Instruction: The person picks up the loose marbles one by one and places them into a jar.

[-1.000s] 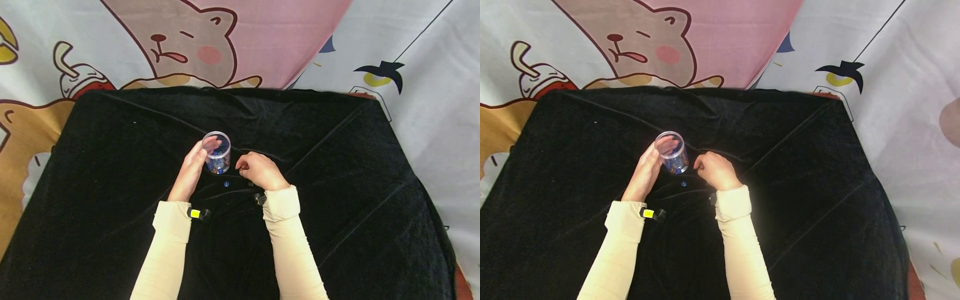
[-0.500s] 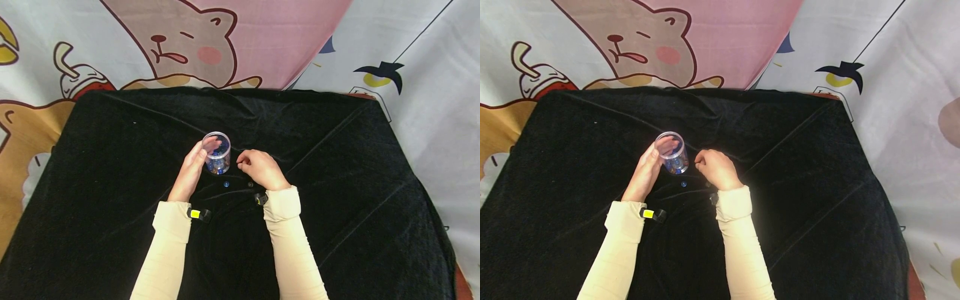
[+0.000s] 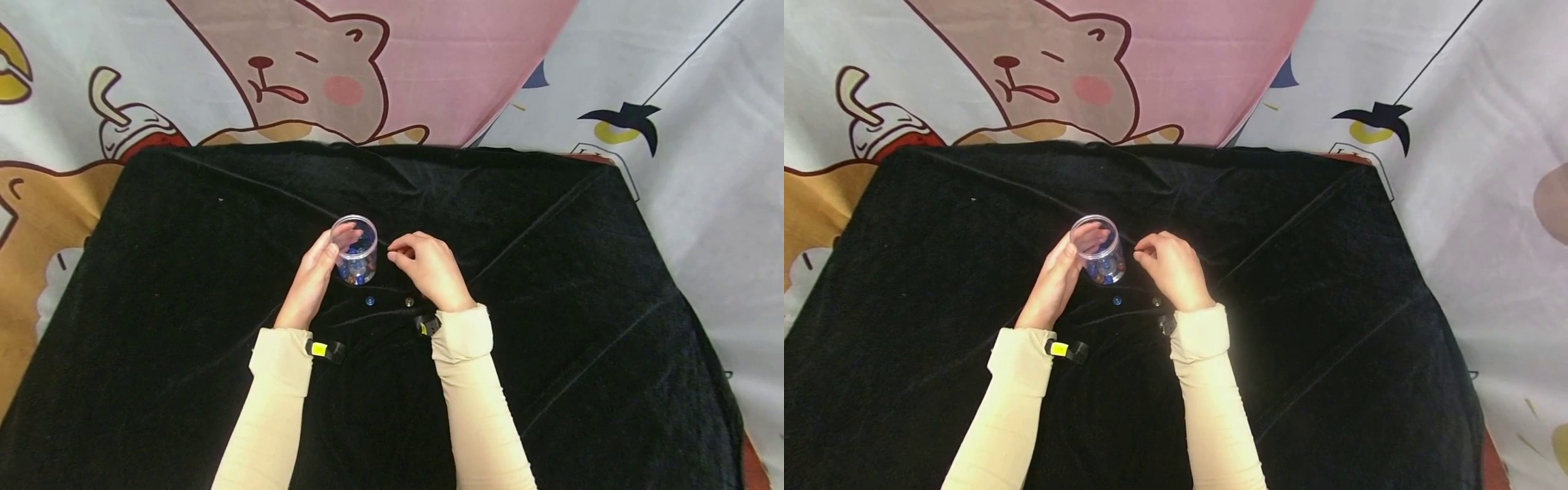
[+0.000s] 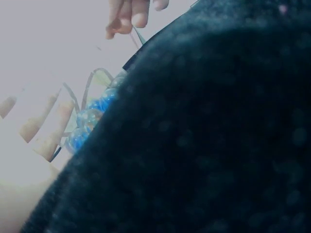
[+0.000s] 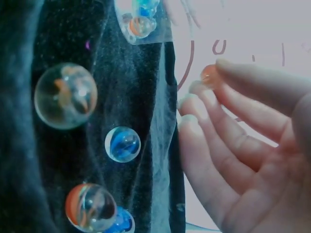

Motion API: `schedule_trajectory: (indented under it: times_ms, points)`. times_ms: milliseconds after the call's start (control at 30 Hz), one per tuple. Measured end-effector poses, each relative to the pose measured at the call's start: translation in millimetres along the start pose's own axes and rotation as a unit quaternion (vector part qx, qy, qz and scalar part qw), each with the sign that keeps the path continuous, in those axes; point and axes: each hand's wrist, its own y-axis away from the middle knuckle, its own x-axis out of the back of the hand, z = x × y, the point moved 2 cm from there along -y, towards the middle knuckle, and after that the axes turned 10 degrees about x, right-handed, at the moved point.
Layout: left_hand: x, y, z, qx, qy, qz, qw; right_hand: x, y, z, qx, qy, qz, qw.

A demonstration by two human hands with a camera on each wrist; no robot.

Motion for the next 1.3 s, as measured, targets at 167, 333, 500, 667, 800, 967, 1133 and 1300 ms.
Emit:
schedule_trajectory:
  times_ms: [167, 333, 500, 667, 800, 967, 1133, 1300]
  points:
    - [0.1, 0.6, 0.2, 0.002, -0.003, 0.000, 1.0000, 0.5, -1.3, -0.7, 0.020, -0.018, 0.033, 0.999]
    - [0.1, 0.5, 0.5, 0.003, -0.005, 0.004, 1.0000, 3.3, -2.7, -4.6, 0.038, -0.029, 0.072, 0.996]
    - [0.7, 0.5, 0.4, 0.006, -0.003, 0.006, 1.0000, 6.1, -3.8, -9.7, 0.049, -0.050, 0.119, 0.990]
    - [0.8, 0.7, -0.1, 0.004, -0.001, 0.003, 1.0000, 6.1, -4.6, -15.4, 0.056, -0.087, 0.149, 0.983]
    - [1.9, -0.1, -2.6, 0.005, 0.001, 0.005, 1.0000, 5.7, -5.8, -21.1, 0.061, -0.118, 0.169, 0.977]
    - [2.2, -0.3, -3.7, 0.005, 0.003, 0.007, 1.0000, 6.5, -6.2, -28.0, 0.064, -0.135, 0.195, 0.969]
    - [1.0, 0.2, -1.2, 0.006, -0.001, 0.004, 1.0000, 7.8, -6.8, -31.2, 0.062, -0.155, 0.231, 0.959]
    - [1.0, -0.5, -1.2, 0.006, 0.000, 0.004, 1.0000, 8.3, -6.7, -32.5, 0.067, -0.168, 0.242, 0.953]
